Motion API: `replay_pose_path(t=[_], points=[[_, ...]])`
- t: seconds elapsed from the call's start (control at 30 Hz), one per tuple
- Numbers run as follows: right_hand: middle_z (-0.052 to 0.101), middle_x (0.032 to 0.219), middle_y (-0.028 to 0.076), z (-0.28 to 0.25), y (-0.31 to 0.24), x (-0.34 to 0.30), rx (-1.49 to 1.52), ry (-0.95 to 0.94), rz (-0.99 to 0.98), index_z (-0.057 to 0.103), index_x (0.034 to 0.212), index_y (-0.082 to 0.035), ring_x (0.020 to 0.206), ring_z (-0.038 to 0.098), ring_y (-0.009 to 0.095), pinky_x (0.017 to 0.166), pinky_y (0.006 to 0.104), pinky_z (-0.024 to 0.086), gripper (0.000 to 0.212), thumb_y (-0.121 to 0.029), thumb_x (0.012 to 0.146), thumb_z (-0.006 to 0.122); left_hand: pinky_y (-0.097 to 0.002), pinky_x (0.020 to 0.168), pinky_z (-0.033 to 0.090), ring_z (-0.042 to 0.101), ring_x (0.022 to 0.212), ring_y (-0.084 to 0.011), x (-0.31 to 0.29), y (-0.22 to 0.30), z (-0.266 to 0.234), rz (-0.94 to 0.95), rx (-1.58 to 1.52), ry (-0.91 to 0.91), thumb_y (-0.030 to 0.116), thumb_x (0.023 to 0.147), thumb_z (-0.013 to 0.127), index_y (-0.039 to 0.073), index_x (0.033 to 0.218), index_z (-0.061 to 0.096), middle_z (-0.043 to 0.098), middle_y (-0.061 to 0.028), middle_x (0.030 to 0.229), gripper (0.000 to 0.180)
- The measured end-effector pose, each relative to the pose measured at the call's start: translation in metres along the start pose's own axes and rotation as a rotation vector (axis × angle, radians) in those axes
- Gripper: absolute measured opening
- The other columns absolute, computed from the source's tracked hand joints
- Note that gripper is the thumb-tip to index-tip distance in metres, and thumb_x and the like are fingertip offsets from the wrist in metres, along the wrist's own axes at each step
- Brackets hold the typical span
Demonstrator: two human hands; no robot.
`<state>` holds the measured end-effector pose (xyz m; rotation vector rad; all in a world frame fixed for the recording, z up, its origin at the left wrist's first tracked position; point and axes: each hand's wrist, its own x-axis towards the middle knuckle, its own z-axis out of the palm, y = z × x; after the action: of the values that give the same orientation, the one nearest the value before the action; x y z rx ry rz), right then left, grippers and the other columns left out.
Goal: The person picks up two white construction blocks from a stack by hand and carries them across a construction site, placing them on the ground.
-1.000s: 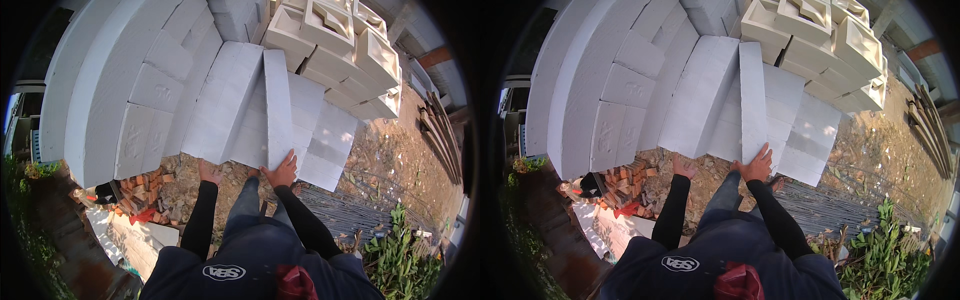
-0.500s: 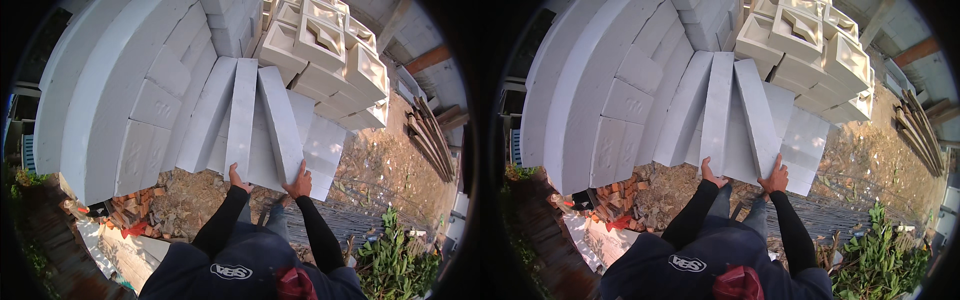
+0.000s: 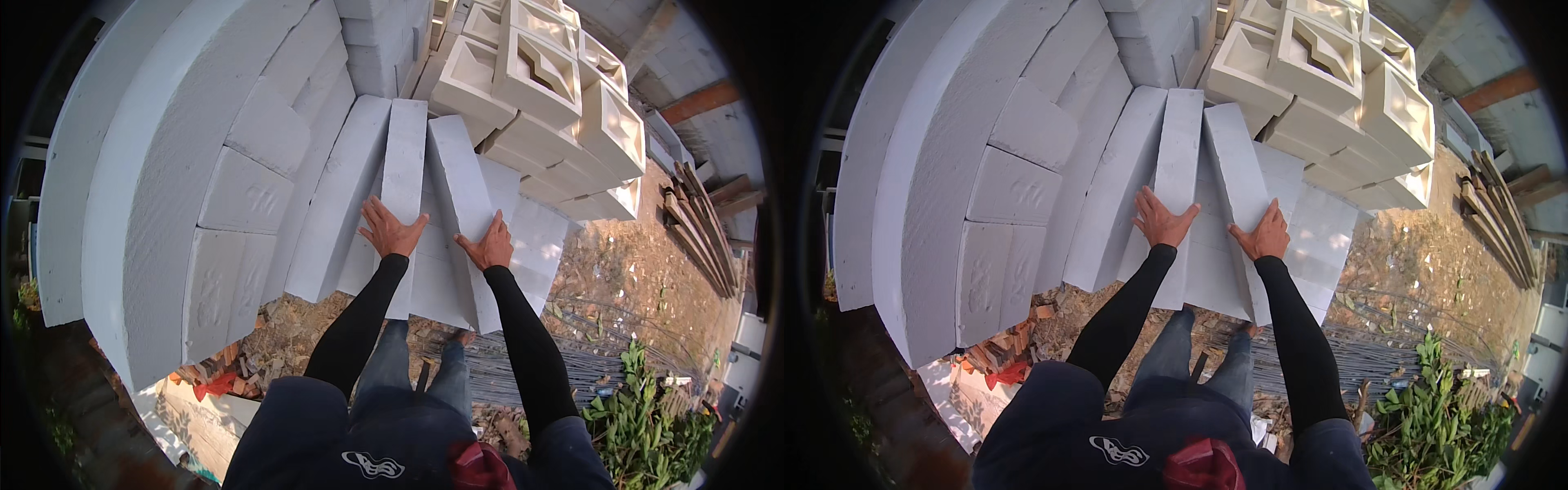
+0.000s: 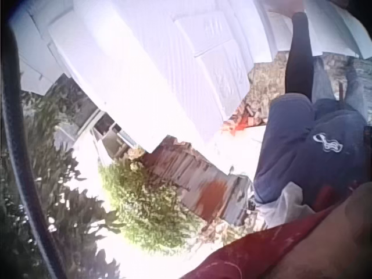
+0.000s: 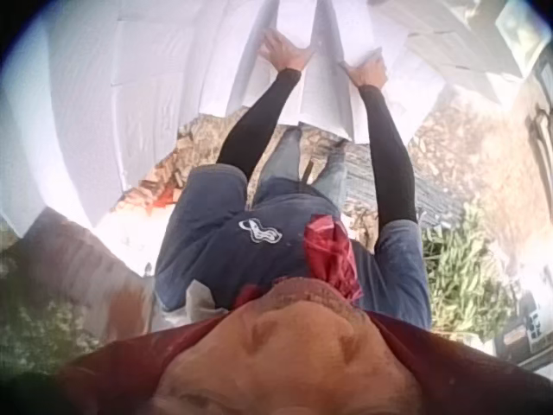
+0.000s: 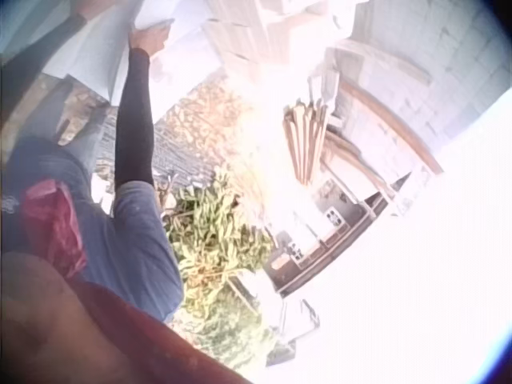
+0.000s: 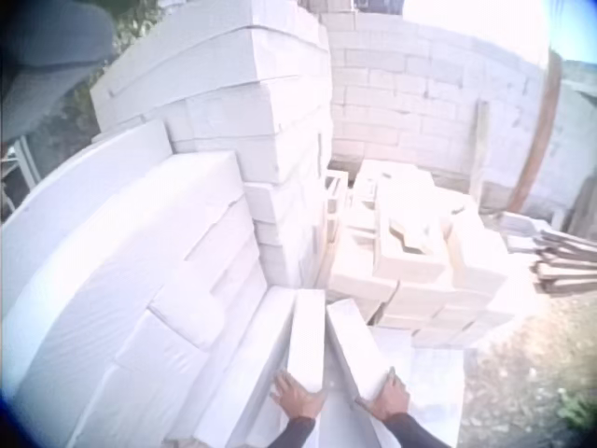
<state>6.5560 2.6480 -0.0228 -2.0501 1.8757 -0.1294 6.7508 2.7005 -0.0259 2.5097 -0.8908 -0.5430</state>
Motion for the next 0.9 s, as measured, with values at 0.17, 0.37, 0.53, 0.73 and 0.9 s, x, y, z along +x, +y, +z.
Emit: replay_pose_path(t=[0.17,0.37,0.53,0.73,0.9], points=[[0.043,0.124,0.022,-0.005,-0.043,0.035,-0.11,-0.239,0.199,0.011,0.14,-0.002,0.115,0.046,0.037,0.087,0.0502,0.044,0.126,-0.063,0.052,0.076,-0.0542,0.106,0.018,0.024,0.133,-0.0293,0.011,0.015,0.025,0.029,0.166,0.156,0.052,0.058,0.075,-0.002,0.141,0.012,0.027,-0.0189,0.141,0.117],[0.036,0.129,0.018,-0.004,-0.054,0.033,-0.21,-0.257,0.288,0.006,0.141,-0.011,0.115,0.044,0.037,0.085,0.0622,0.039,0.127,-0.055,0.05,0.081,-0.0454,0.095,0.03,0.042,0.114,-0.0249,0.018,0.014,0.034,-0.008,0.224,0.266,0.045,0.059,0.071,-0.002,0.14,0.019,0.042,-0.0134,0.126,0.107],[0.04,0.123,0.014,0.002,-0.037,0.045,-0.068,-0.297,0.35,0.015,0.136,-0.012,0.111,0.048,0.034,0.086,0.056,0.041,0.11,-0.044,0.053,0.081,-0.0431,0.095,0.031,0.043,0.111,-0.0248,0.014,0.024,0.037,-0.017,0.227,0.246,0.042,0.061,0.069,-0.001,0.138,0.023,0.042,-0.0123,0.125,0.099],[0.044,0.119,0.015,-0.007,-0.005,0.023,-0.009,-0.288,0.291,0.02,0.133,-0.012,0.109,0.049,0.034,0.085,0.0508,0.042,0.104,-0.04,0.052,0.079,-0.0398,0.087,0.034,0.045,0.108,-0.0242,0.015,0.019,0.036,-0.015,0.288,0.298,0.044,0.059,0.069,0.0,0.137,0.026,0.044,-0.0108,0.122,0.099],[0.043,0.119,0.017,-0.029,0.079,-0.074,0.077,-0.277,0.277,0.018,0.136,-0.008,0.11,0.047,0.037,0.082,0.054,0.043,0.11,-0.037,0.05,0.08,-0.0395,0.089,0.033,0.044,0.106,-0.0239,0.017,0.018,0.042,-0.015,0.331,0.285,0.044,0.06,0.069,-0.001,0.138,0.023,0.043,-0.0109,0.122,0.102]])
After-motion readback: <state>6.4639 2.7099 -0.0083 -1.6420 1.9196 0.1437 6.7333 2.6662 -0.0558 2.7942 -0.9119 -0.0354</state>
